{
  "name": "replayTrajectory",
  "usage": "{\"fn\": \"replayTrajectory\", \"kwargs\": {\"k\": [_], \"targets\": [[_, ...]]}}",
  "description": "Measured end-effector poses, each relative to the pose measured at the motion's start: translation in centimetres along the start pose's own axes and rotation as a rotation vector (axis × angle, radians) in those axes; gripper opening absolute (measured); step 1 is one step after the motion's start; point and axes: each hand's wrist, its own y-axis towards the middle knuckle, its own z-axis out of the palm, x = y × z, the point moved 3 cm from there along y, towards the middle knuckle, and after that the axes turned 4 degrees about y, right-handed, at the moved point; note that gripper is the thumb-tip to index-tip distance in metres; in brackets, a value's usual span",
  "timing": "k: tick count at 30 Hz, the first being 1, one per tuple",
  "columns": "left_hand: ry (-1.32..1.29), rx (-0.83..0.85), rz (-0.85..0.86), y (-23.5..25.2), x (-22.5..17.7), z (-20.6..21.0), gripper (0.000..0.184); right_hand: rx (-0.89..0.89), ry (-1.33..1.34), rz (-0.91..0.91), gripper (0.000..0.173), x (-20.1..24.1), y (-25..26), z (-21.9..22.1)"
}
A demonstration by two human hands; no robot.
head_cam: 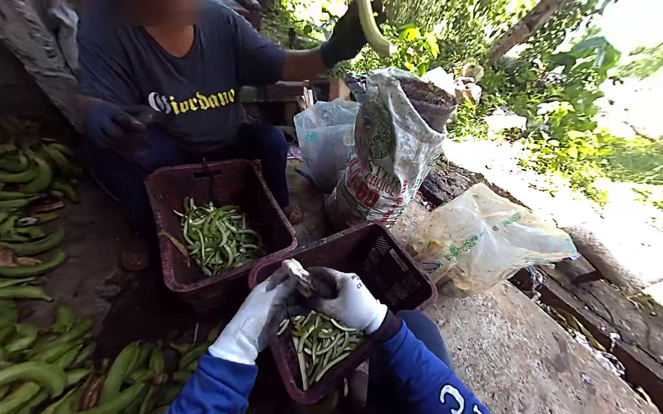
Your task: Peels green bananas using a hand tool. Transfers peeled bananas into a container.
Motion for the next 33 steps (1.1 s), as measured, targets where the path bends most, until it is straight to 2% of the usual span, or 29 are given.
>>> {"fn": "replayTrajectory", "kwargs": {"k": [2, 4, 6, 9, 11, 13, 15, 18, 21, 23, 25, 26, 27, 28, 29, 30, 33], "targets": [[-0.001, 0.037, -0.055, 0.3, -0.3, -0.5, 0.041, 0.017, 0.153, 0.102, 0.046, 0.5, 0.8, -4.2], [0.027, -0.009, -0.04, 0.5, -0.7, -1.4, 0.04, -0.009, 0.181, 0.147, 0.035, 1.5, 2.1, -9.8], [0.033, -0.07, -0.029, 0.7, -0.8, -2.1, 0.038, -0.197, 0.23, 0.119, 0.031, 2.9, 3.9, -15.8], [0.016, -0.124, -0.027, 0.9, -0.7, -2.6, 0.036, -0.568, 0.647, -0.081, 0.04, 5.5, 7.2, -24.3], [0.004, -0.139, -0.018, 0.8, -1.0, -2.7, 0.036, -0.754, 0.908, -0.163, 0.039, 8.5, 7.7, -27.5], [0.005, -0.146, 0.012, 0.8, -1.7, -3.1, 0.035, -0.838, 0.999, -0.211, 0.04, 10.3, 6.7, -27.5], [0.009, -0.137, 0.067, 0.8, -2.7, -4.0, 0.037, -0.797, 0.954, -0.228, 0.039, 10.2, 5.1, -24.9], [-0.035, -0.179, 0.149, -0.4, -4.5, -6.2, 0.038, -0.698, 0.858, -0.167, 0.037, 8.1, 3.2, -18.1], [-0.168, -0.328, 0.142, -2.5, -5.0, -10.6, 0.037, -0.62, 0.76, -0.093, 0.044, 5.4, 2.2, -8.1], [-0.196, -0.466, 0.152, -4.0, -5.4, -14.0, 0.037, -0.51, 0.781, -0.098, 0.037, 4.8, 1.9, -0.6], [-0.2, -0.565, 0.192, -5.6, -5.7, -16.5, 0.028, -0.375, 0.819, -0.038, 0.025, 4.9, 1.0, 6.9], [-0.215, -0.558, 0.24, -6.2, -5.5, -17.8, 0.022, -0.296, 0.836, 0.014, 0.02, 5.1, 0.4, 10.7], [-0.222, -0.47, 0.338, -6.0, -4.3, -20.1, 0.021, -0.198, 0.849, 0.083, 0.017, 5.0, -0.2, 14.6], [-0.237, -0.296, 0.478, -5.0, -2.3, -23.5, 0.027, -0.091, 0.827, 0.179, 0.018, 4.4, -0.8, 18.4], [-0.246, -0.198, 0.542, -4.2, -0.6, -26.2, 0.031, 0.014, 0.733, 0.29, 0.022, 3.3, -1.4, 22.1], [-0.271, -0.17, 0.554, -3.8, 0.5, -27.8, 0.031, 0.129, 0.564, 0.39, 0.024, 1.6, -1.9, 25.5], [-0.295, -0.201, 0.567, -3.6, 1.5, -29.2, 0.03, 0.563, -0.119, 0.574, 0.04, -4.8, -3.1, 32.2]]}}
